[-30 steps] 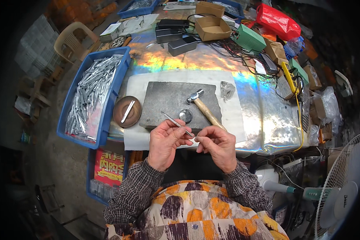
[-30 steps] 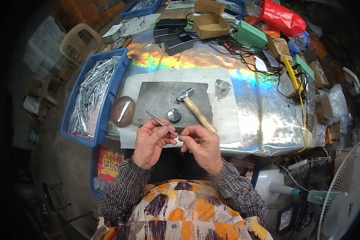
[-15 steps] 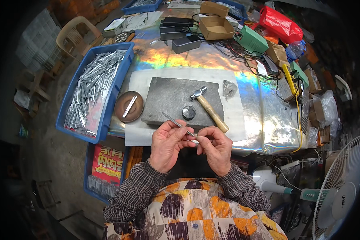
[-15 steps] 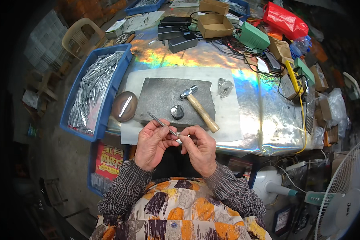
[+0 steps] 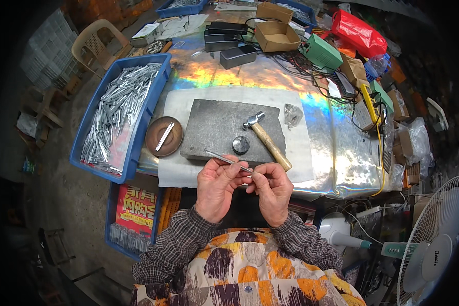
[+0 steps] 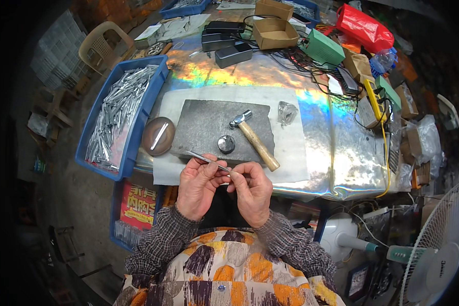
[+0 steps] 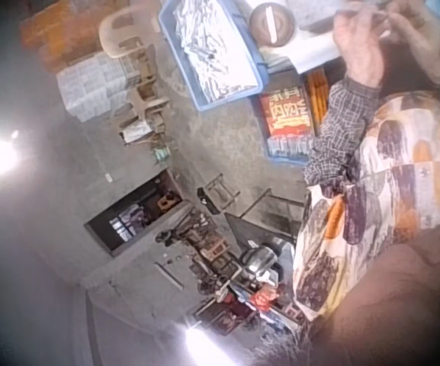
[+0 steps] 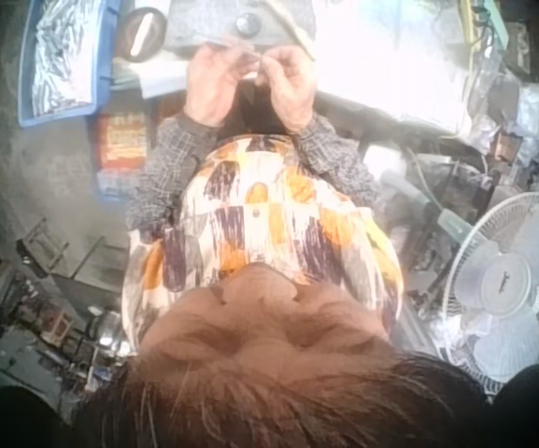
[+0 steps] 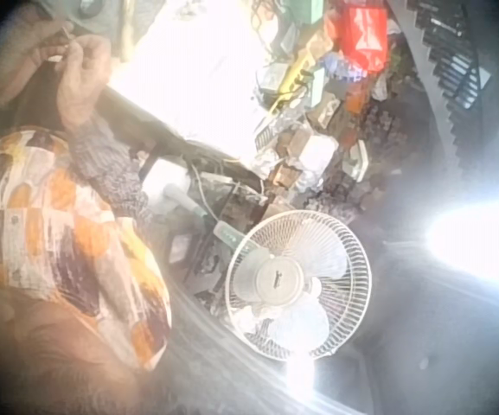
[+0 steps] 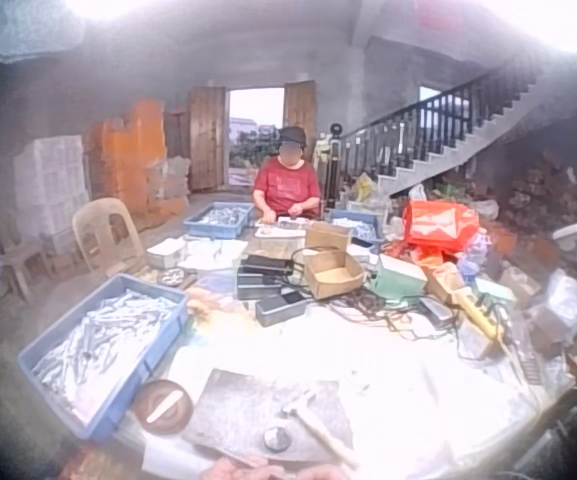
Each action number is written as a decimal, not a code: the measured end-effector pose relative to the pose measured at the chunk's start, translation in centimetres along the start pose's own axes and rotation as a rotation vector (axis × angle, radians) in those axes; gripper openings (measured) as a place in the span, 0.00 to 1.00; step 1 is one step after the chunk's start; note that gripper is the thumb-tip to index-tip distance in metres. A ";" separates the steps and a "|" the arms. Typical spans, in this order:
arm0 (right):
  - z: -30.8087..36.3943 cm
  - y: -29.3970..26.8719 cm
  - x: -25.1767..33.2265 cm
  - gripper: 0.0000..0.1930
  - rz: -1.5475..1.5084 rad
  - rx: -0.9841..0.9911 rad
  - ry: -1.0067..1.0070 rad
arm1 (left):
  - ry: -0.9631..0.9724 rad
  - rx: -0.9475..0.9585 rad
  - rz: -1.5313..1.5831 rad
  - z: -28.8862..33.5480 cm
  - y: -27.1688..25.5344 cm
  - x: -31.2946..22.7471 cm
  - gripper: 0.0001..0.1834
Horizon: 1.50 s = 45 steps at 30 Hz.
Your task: The person assembles metal components by picking metal pieces from a container, inserting pins into them, hammering the parts on an anvil with a hammer, and placing the assembled pieces into a small dish.
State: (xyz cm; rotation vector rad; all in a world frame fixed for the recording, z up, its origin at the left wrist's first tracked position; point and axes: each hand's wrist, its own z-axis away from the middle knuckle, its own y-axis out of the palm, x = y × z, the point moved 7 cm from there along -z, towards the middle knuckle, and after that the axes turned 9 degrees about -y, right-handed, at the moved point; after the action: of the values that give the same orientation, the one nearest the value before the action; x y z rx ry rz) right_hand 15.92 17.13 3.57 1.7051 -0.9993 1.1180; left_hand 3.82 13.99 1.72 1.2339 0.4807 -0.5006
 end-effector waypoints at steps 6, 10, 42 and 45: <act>-0.4 0.2 0.0 0.04 -0.034 -0.019 0.025 | 0.109 -0.033 -0.083 -0.2 0.2 -0.5 0.08; -0.6 -0.1 -0.4 0.05 0.051 -0.007 0.000 | 0.137 -0.051 -0.111 -0.4 0.0 -0.6 0.08; -3.5 -3.2 3.0 0.04 0.781 0.079 -0.405 | 0.519 -0.174 -0.952 -4.7 0.0 -5.0 0.02; -3.6 -3.2 3.0 0.05 0.780 0.079 -0.401 | 0.532 -0.174 -0.991 -4.5 0.3 -5.1 0.01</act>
State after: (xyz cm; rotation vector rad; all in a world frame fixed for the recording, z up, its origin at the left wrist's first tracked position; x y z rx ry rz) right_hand 18.72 20.99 6.56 1.6702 -2.0068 1.3121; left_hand -0.36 18.91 3.84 0.8842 1.5847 -0.9320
